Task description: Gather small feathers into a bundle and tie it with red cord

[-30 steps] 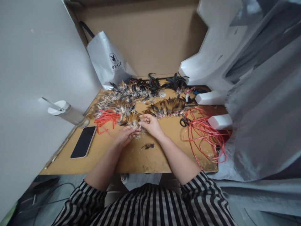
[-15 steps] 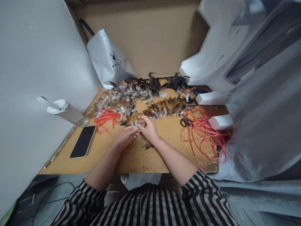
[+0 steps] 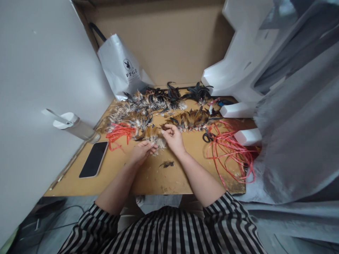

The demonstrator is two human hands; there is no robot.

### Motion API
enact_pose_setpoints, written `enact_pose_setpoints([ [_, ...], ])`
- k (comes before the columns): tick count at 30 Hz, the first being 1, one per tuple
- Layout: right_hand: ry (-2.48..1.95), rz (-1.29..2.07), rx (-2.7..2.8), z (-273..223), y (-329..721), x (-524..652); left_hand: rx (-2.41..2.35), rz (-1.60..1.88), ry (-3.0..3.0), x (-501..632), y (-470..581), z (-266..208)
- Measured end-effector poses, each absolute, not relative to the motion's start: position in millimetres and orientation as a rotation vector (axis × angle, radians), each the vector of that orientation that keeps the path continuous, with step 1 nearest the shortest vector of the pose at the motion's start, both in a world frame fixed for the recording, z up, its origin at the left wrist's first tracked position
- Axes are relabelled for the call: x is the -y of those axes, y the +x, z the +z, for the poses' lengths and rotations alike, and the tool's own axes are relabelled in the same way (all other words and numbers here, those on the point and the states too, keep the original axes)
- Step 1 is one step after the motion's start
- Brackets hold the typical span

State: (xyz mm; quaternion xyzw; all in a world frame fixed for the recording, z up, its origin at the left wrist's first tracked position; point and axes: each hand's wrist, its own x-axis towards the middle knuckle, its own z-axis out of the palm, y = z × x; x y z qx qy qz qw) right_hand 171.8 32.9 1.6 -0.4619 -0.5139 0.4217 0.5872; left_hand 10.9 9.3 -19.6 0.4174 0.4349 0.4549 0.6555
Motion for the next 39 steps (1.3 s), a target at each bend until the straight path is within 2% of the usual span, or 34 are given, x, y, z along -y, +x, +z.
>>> enact_pose_setpoints([
  [6,-1.412,1.068,1.686,1.5,206.5,-44.3,-1.03,1.143,0.898,-10.9,8.9,-17.0],
  [10,-1.479,0.97,1.969,-9.0,206.9,-45.1,-1.022,1.17,0.864,-12.6,7.7,-17.7],
  [31,-1.668,0.466,2.132,-7.7,154.5,-15.3,-0.992,1.224,0.726,-14.2,8.0,-14.4],
  [34,-1.6,0.611,2.028,-13.6,156.4,-20.5,-0.995,1.227,0.724,-14.1,7.6,-14.5],
  [39,-1.383,1.202,1.562,-16.5,164.9,-30.1,-0.999,1.241,0.713,-14.1,6.5,-15.2],
])
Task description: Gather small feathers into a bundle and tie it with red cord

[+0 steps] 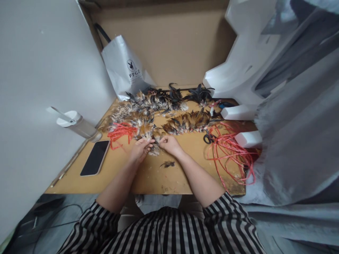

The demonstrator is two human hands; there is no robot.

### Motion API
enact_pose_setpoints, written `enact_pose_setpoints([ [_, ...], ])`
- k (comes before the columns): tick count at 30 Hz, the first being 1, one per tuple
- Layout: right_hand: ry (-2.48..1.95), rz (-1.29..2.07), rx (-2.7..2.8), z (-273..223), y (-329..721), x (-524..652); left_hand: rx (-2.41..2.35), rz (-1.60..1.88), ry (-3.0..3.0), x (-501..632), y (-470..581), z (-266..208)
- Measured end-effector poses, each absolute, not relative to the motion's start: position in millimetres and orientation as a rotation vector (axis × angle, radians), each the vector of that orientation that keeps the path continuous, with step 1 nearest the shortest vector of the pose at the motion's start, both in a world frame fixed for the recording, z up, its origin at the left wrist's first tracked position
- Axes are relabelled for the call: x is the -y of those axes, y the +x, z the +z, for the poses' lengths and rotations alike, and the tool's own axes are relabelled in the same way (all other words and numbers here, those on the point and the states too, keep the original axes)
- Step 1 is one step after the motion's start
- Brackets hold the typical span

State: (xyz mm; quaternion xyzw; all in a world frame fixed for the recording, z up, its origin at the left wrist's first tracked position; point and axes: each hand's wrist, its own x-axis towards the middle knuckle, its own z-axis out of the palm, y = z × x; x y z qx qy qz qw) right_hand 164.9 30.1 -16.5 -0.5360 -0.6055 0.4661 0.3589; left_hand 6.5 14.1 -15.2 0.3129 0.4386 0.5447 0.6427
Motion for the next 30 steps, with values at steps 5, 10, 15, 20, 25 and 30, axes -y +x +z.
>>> enact_pose_setpoints([
  [5,-1.186,1.554,1.234,-10.2,166.3,-30.3,-0.993,1.226,0.716,-13.8,7.0,-14.8],
  [10,-1.032,1.749,1.02,-7.6,166.0,-30.5,-0.995,1.204,0.729,-12.6,8.1,-12.6],
  [15,-1.056,1.799,0.932,-6.6,167.3,-32.1,-1.018,1.189,0.721,-11.9,8.6,-11.4],
  [20,-1.081,1.763,0.918,-7.1,167.4,-33.3,-0.998,1.192,0.721,-11.9,7.8,-12.4],
  [25,-1.048,1.759,0.925,-7.4,167.7,-33.5,-0.999,1.184,0.717,-12.0,7.5,-12.4],
  [30,-1.029,1.683,0.944,-7.3,167.1,-33.7,-0.991,1.169,0.708,-12.9,7.3,-15.2],
])
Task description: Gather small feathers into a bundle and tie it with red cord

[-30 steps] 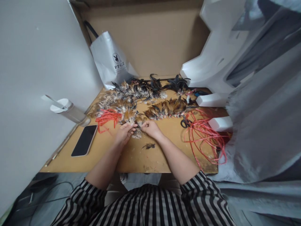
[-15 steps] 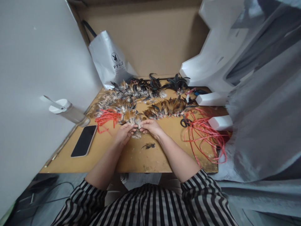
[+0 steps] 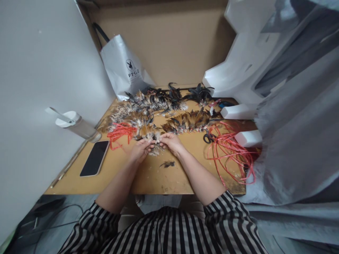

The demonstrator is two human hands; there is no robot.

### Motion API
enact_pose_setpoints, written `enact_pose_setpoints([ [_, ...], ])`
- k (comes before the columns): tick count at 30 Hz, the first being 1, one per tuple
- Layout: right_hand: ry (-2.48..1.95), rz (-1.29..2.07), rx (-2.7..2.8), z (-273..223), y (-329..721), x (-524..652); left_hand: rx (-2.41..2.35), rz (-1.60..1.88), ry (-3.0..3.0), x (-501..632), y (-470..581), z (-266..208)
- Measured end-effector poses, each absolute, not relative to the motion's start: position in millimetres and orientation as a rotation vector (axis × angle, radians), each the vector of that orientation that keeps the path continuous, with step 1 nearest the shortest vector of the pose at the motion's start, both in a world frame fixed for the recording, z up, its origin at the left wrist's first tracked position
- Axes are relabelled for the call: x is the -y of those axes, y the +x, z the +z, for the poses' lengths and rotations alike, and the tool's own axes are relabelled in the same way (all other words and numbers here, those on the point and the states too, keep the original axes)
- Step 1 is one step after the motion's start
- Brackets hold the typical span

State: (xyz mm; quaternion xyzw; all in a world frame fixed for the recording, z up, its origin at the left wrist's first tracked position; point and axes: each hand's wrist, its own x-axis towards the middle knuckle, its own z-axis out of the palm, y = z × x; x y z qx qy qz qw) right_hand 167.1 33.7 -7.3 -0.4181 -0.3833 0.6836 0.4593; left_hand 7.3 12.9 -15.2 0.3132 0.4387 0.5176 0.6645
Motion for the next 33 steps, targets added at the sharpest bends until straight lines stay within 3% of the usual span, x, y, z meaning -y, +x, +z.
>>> enact_pose_setpoints([
  [13,-0.965,1.377,1.306,-8.3,161.5,-28.1,-0.797,0.94,0.591,-12.5,1.5,-13.0],
  [25,-1.05,1.714,1.196,-8.3,164.5,-28.6,-0.987,1.016,0.934,-6.9,8.8,-9.9],
  [33,-0.846,1.962,0.884,-8.9,168.0,-29.9,-0.948,1.039,0.89,-7.4,9.4,-10.2],
])
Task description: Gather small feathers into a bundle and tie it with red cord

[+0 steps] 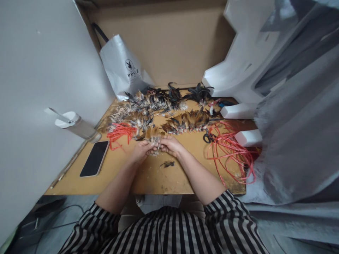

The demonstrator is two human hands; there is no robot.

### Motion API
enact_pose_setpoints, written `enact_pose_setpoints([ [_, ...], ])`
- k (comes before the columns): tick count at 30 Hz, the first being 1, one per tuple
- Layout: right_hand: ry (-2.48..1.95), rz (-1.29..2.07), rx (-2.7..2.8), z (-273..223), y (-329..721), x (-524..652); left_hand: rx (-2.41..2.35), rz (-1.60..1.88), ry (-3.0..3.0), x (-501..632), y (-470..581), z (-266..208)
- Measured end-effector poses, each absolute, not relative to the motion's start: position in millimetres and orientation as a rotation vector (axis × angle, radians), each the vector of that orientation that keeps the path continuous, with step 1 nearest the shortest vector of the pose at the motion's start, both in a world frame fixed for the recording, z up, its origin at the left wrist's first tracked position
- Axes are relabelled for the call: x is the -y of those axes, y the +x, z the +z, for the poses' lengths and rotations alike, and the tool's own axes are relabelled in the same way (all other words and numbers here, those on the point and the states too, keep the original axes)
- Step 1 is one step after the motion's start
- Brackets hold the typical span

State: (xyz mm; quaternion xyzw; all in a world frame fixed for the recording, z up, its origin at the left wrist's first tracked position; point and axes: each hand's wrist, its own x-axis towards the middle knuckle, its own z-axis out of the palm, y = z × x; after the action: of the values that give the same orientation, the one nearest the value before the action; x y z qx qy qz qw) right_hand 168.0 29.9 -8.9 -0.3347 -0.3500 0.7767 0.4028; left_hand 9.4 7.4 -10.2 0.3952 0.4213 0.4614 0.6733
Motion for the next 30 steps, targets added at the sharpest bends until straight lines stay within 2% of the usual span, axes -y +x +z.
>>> enact_pose_setpoints([
  [10,-0.813,1.933,0.759,-3.0,168.1,-29.6,-0.858,1.11,0.742,-10.1,7.4,-10.5],
  [20,-0.657,2.059,0.722,-6.4,172.6,-33.2,-0.852,1.164,0.744,-11.8,7.7,-12.6],
  [30,-0.744,2.066,0.788,-12.4,164.3,-28.3,-0.857,1.114,0.797,-8.6,9.2,-9.6],
])
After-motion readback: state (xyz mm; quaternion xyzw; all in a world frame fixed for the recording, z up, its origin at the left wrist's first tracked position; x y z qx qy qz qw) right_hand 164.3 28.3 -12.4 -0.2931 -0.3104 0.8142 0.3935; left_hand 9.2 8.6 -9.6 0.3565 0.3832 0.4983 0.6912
